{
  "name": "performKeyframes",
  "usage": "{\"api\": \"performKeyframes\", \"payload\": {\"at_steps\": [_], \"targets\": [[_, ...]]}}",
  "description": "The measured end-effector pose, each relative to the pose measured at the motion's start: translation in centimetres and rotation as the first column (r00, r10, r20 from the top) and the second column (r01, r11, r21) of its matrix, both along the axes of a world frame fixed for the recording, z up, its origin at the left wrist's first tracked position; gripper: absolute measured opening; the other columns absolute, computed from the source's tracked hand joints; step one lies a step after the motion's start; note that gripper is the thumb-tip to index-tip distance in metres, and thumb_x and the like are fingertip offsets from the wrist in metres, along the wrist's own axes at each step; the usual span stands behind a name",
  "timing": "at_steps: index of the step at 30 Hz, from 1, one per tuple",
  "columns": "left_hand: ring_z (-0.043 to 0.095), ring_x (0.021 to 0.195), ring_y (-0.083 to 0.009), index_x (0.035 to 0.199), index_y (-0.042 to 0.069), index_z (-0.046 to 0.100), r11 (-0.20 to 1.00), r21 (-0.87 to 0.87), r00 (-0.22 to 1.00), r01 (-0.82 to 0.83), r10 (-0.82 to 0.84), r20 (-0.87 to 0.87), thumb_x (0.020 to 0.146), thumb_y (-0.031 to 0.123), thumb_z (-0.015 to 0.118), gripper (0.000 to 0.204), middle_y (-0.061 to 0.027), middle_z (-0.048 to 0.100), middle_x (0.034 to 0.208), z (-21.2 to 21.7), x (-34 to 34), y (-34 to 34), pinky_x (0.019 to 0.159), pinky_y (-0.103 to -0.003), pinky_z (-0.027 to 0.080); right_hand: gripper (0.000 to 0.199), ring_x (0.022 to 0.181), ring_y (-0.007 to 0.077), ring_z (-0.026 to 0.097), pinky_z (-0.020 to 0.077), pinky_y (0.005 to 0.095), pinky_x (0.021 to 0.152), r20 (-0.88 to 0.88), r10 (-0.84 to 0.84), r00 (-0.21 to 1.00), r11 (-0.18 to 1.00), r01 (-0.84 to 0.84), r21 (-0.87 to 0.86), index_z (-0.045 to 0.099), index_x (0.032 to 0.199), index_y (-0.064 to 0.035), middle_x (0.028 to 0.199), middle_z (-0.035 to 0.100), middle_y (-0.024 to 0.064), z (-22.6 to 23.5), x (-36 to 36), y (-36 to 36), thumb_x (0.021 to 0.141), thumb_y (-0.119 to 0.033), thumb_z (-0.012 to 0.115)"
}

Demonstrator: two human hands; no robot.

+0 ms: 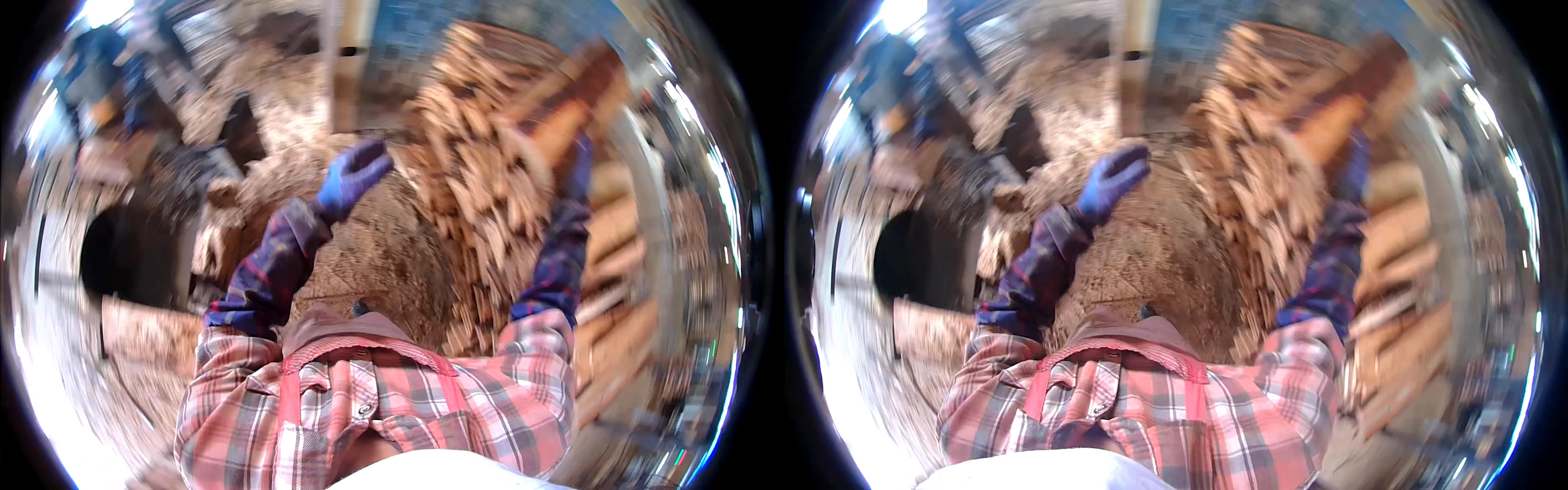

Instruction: The person picks up cut logs from a pile and stacks them neatly on a wooden rack. The person wears blue gloves and a plaid shirt while handling the wood in a workshop environment.

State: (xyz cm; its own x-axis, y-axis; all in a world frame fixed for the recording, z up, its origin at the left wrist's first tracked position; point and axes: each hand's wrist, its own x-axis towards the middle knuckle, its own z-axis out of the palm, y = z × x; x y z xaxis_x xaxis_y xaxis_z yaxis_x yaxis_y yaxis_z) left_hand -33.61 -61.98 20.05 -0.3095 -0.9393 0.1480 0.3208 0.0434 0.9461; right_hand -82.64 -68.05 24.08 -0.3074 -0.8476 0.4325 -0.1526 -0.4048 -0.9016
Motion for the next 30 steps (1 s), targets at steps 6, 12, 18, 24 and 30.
{"api": "performKeyframes", "payload": {"at_steps": [6, 12, 18, 24, 30], "targets": [[0.053, 0.08, -0.0129, 0.094, -0.002, 0.062, 0.727, 0.33, 0.779, -0.601, 0.442, 0.445, 0.083, 0.031, 0.057, 0.035, -0.0073, 0.06, 0.083, -12.4, 18.0, 14.1, 0.074, -0.03, 0.044, 0.019, 0.075, 0.0195, 0.057, 0.0449, 0.0333, 0.067, 0.855, 0.343, 0.388, 0.572, -0.809, 0.137, 0.059, 0.096, -0.0122, 0.08, 0.06, 0.0058, -28.4, 22.0, 5.0, 0.092, -0.026, 0.046], [0.054, 0.094, -0.0152, 0.111, -0.003, 0.057, 0.243, 0.162, 0.275, -0.956, 0.937, 0.214, 0.086, 0.025, 0.058, 0.037, -0.0059, 0.061, 0.1, -15.8, 30.8, 19.7, 0.086, -0.029, 0.042, 0.054, 0.1, 0.0266, 0.055, 0.0473, 0.0381, 0.086, 0.599, 0.508, 0.619, -0.106, -0.645, 0.757, 0.045, 0.122, -0.0068, 0.116, 0.054, 0.0148, -27.6, 47.8, 10.3, 0.091, -0.051, 0.043], [0.053, 0.083, -0.0115, 0.114, 0.002, 0.059, 0.28, 0.346, 0.376, -0.895, 0.892, 0.251, 0.089, 0.026, 0.053, 0.036, -0.0016, 0.061, 0.097, -20.9, 36.1, 14.6, 0.075, -0.027, 0.044, 0.06, 0.111, 0.0285, 0.051, 0.041, 0.0415, 0.095, 0.818, 0.226, 0.528, 0.09, -0.848, 0.522, 0.044, 0.129, -0.0116, 0.125, 0.051, 0.0106, -27.4, 61.9, -0.9, 0.09, -0.057, 0.036], [0.055, 0.083, -0.0146, 0.11, 0.002, 0.058, 0.337, 0.187, 0.379, -0.923, 0.879, 0.288, 0.093, 0.024, 0.044, 0.031, -0.0046, 0.062, 0.093, -21.8, 35.7, 8.9, 0.075, -0.028, 0.044, 0.059, 0.125, 0.0253, 0.039, 0.0303, 0.0402, 0.106, 0.901, 0.377, 0.213, 0.009, -0.974, 0.227, 0.036, 0.137, -0.0159, 0.138, 0.041, 0.0049, -28.3, 66.0, -0.3, 0.093, -0.054, 0.033], [0.052, 0.108, -0.0256, 0.115, -0.002, 0.054, 0.406, 0.024, 0.395, -0.914, 0.873, 0.286, 0.092, 0.019, 0.04, 0.034, -0.0161, 0.057, 0.111, -22.6, 33.8, 9.6, 0.095, -0.03, 0.036, 0.055, 0.125, 0.0289, 0.037, 0.0279, 0.0448, 0.107, 0.86, 0.457, 0.228, 0.068, -0.973, 0.222, 0.029, 0.139, -0.0185, 0.137, 0.04, 0.006, -31.1, 64.4, 0.7, 0.093, -0.049, 0.035]]}}
